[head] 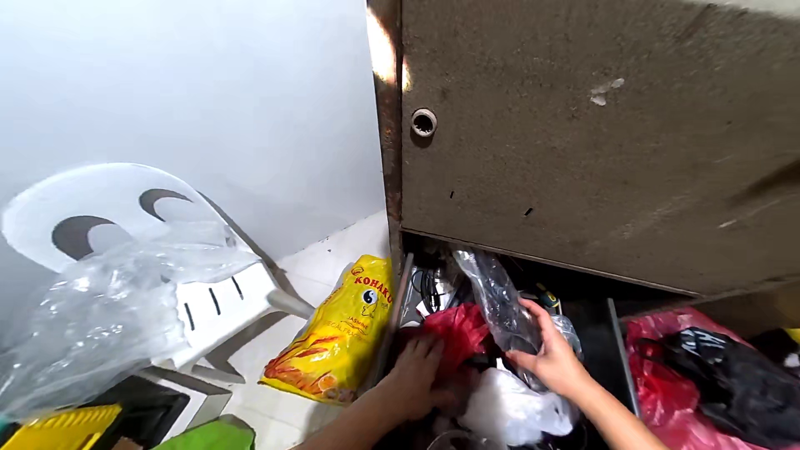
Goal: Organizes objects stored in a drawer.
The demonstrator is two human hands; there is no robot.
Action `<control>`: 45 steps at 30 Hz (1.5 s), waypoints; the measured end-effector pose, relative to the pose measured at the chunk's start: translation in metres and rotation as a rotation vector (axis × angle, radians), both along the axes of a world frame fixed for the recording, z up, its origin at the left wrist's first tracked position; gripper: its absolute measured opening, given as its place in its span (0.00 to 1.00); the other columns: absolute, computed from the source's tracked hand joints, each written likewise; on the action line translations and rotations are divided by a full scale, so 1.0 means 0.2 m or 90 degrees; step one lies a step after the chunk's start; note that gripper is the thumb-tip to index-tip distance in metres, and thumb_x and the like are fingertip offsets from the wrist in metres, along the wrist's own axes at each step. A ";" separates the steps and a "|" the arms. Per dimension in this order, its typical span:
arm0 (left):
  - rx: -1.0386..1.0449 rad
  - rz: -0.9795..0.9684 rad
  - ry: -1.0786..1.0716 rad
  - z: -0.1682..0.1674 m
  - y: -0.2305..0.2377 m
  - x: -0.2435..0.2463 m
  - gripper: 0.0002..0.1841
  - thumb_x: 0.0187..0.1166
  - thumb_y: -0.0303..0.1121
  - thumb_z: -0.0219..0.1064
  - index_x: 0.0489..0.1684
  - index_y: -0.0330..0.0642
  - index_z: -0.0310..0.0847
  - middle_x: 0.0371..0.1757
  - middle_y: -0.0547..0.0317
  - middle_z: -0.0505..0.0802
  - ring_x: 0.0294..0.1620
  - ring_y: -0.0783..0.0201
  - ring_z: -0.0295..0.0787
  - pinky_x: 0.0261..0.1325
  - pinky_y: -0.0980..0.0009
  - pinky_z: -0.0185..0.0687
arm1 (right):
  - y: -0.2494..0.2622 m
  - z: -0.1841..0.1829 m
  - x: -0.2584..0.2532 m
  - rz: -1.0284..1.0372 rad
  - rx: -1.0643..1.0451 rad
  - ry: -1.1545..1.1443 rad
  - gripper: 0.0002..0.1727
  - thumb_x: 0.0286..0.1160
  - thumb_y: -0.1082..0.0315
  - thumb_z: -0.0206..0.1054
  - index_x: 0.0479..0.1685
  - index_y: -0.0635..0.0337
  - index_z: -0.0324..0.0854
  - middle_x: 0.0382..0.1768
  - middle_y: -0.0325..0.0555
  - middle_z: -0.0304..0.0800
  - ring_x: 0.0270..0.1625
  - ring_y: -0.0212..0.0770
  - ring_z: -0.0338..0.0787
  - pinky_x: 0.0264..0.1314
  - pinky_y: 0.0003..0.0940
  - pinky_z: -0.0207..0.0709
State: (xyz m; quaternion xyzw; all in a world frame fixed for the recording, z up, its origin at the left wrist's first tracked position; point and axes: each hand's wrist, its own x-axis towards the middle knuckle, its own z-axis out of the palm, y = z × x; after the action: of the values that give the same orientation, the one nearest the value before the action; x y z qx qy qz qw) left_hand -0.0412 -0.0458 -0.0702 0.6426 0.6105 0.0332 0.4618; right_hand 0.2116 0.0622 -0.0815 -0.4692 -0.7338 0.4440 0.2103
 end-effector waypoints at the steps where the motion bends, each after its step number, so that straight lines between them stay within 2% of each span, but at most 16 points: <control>1: -0.014 0.015 -0.044 0.04 -0.01 0.01 0.51 0.77 0.52 0.73 0.93 0.30 0.48 0.90 0.31 0.61 0.93 0.35 0.50 0.91 0.44 0.49 | -0.05 0.04 0.00 0.018 -0.017 -0.003 0.54 0.49 0.77 0.82 0.86 0.69 0.57 0.76 0.59 0.78 0.75 0.40 0.83 0.77 0.34 0.78; 6: -0.144 0.231 -0.481 0.15 -0.08 0.11 0.42 0.89 0.41 0.58 0.94 0.32 0.33 0.84 0.39 0.74 0.84 0.53 0.72 0.85 0.57 0.67 | -0.27 0.15 -0.06 0.065 -0.077 -0.023 0.54 0.51 0.75 0.81 0.87 0.65 0.56 0.75 0.56 0.79 0.72 0.40 0.84 0.75 0.36 0.79; 8: -0.208 0.356 -0.638 0.19 -0.08 0.17 0.27 0.94 0.40 0.49 0.87 0.38 0.51 0.72 0.49 0.82 0.72 0.60 0.80 0.76 0.60 0.76 | -0.42 0.17 -0.10 0.107 -0.009 -0.052 0.50 0.57 0.74 0.80 0.86 0.68 0.59 0.74 0.61 0.81 0.73 0.51 0.85 0.77 0.49 0.78; 11: -0.150 0.464 -0.711 0.17 -0.14 0.21 0.10 0.86 0.31 0.62 0.56 0.36 0.81 0.42 0.59 0.94 0.44 0.67 0.92 0.53 0.65 0.88 | -0.61 0.15 -0.12 0.199 0.143 -0.002 0.39 0.60 0.68 0.81 0.74 0.77 0.72 0.66 0.70 0.85 0.69 0.65 0.86 0.75 0.63 0.75; 15: 0.098 0.288 -0.681 0.19 -0.27 0.12 0.08 0.78 0.29 0.68 0.49 0.37 0.88 0.47 0.63 0.95 0.53 0.72 0.90 0.64 0.69 0.85 | -0.49 0.27 -0.03 0.363 0.037 0.182 0.22 0.70 0.64 0.77 0.62 0.65 0.86 0.69 0.54 0.86 0.75 0.42 0.83 0.79 0.39 0.76; 17: 0.279 0.152 -0.702 0.26 -0.30 0.02 0.03 0.79 0.31 0.69 0.42 0.46 0.88 0.44 0.68 0.94 0.53 0.73 0.90 0.66 0.68 0.84 | -0.35 0.31 -0.02 0.265 0.042 0.229 0.16 0.81 0.60 0.65 0.52 0.63 0.90 0.56 0.43 0.95 0.61 0.30 0.91 0.66 0.31 0.84; 19: 0.413 0.097 -0.766 0.39 -0.31 -0.09 0.02 0.82 0.36 0.68 0.41 0.54 0.87 0.40 0.72 0.93 0.49 0.74 0.90 0.65 0.68 0.84 | -0.19 0.34 -0.05 0.146 0.093 0.095 0.17 0.85 0.63 0.61 0.57 0.67 0.87 0.53 0.50 0.94 0.55 0.36 0.92 0.63 0.35 0.85; 21: 0.446 0.221 -0.773 0.59 -0.37 -0.19 0.05 0.80 0.40 0.69 0.35 0.59 0.89 0.33 0.75 0.91 0.42 0.77 0.89 0.57 0.74 0.85 | -0.03 0.30 -0.14 0.156 0.119 -0.123 0.18 0.82 0.71 0.64 0.66 0.65 0.85 0.68 0.57 0.87 0.70 0.51 0.86 0.76 0.50 0.76; 24: 0.479 0.429 -0.751 0.85 -0.50 -0.33 0.06 0.74 0.41 0.71 0.26 0.61 0.89 0.23 0.74 0.88 0.29 0.77 0.87 0.46 0.76 0.87 | 0.10 0.06 -0.33 0.302 0.096 -0.407 0.51 0.64 0.72 0.79 0.93 0.39 0.60 0.96 0.48 0.44 0.91 0.69 0.56 0.81 0.75 0.59; 26: 0.516 0.495 -0.780 0.94 -0.59 -0.44 0.10 0.75 0.37 0.68 0.22 0.57 0.87 0.19 0.72 0.86 0.27 0.75 0.87 0.49 0.74 0.88 | 0.12 -0.10 -0.38 0.347 0.021 -0.544 0.58 0.65 0.68 0.81 0.96 0.30 0.48 0.95 0.55 0.45 0.84 0.76 0.65 0.72 0.80 0.66; 28: 0.562 0.536 -0.825 0.97 -0.70 -0.54 0.17 0.82 0.36 0.59 0.19 0.52 0.86 0.19 0.69 0.86 0.28 0.71 0.89 0.54 0.69 0.89 | 0.16 -0.14 -0.35 0.305 -0.062 -0.516 0.32 0.77 0.71 0.68 0.84 0.48 0.73 0.79 0.66 0.76 0.79 0.70 0.76 0.78 0.73 0.65; 31: 0.644 0.731 -0.880 1.05 -0.78 -0.49 0.35 0.88 0.35 0.22 0.14 0.46 0.75 0.16 0.64 0.83 0.24 0.70 0.86 0.49 0.71 0.89 | 0.18 0.06 -0.22 0.217 -0.097 -0.299 0.18 0.82 0.77 0.56 0.64 0.67 0.86 0.61 0.63 0.89 0.68 0.55 0.86 0.77 0.54 0.72; 32: 0.637 0.765 -0.899 1.05 -0.79 -0.48 0.35 0.87 0.35 0.21 0.13 0.45 0.73 0.16 0.63 0.83 0.24 0.69 0.86 0.47 0.73 0.89 | 0.16 0.16 -0.18 0.204 -0.099 -0.237 0.17 0.82 0.79 0.55 0.61 0.69 0.86 0.56 0.60 0.91 0.62 0.50 0.89 0.71 0.50 0.76; 38: 0.479 0.632 -0.850 0.86 -0.72 -0.57 0.25 0.83 0.32 0.43 0.13 0.55 0.81 0.17 0.69 0.86 0.26 0.73 0.88 0.51 0.71 0.89 | -0.08 0.74 0.11 0.075 0.049 0.099 0.14 0.73 0.77 0.57 0.39 0.53 0.89 0.27 0.25 0.91 0.29 0.17 0.86 0.35 0.18 0.82; 41: 0.406 0.649 -0.759 0.78 -0.51 -0.37 0.26 0.83 0.30 0.41 0.16 0.63 0.82 0.18 0.76 0.88 0.25 0.80 0.87 0.39 0.80 0.86 | -0.15 1.00 0.21 0.020 0.102 0.182 0.19 0.73 0.78 0.51 0.38 0.47 0.88 0.25 0.23 0.91 0.25 0.16 0.85 0.27 0.14 0.80; 45: 0.281 0.692 -0.640 0.68 -0.17 -0.05 0.15 0.85 0.24 0.55 0.24 0.44 0.80 0.18 0.65 0.88 0.18 0.74 0.83 0.23 0.79 0.80 | -0.20 1.18 0.29 -0.041 0.114 0.229 0.22 0.77 0.79 0.46 0.36 0.48 0.88 0.22 0.26 0.90 0.21 0.17 0.82 0.23 0.13 0.77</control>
State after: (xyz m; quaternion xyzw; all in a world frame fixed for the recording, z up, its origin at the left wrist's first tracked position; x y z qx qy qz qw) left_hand -0.0512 -0.0802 0.0651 0.2375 0.5365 0.6638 0.4638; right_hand 0.2692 0.0223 0.1551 -0.3853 -0.7055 0.4465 0.3931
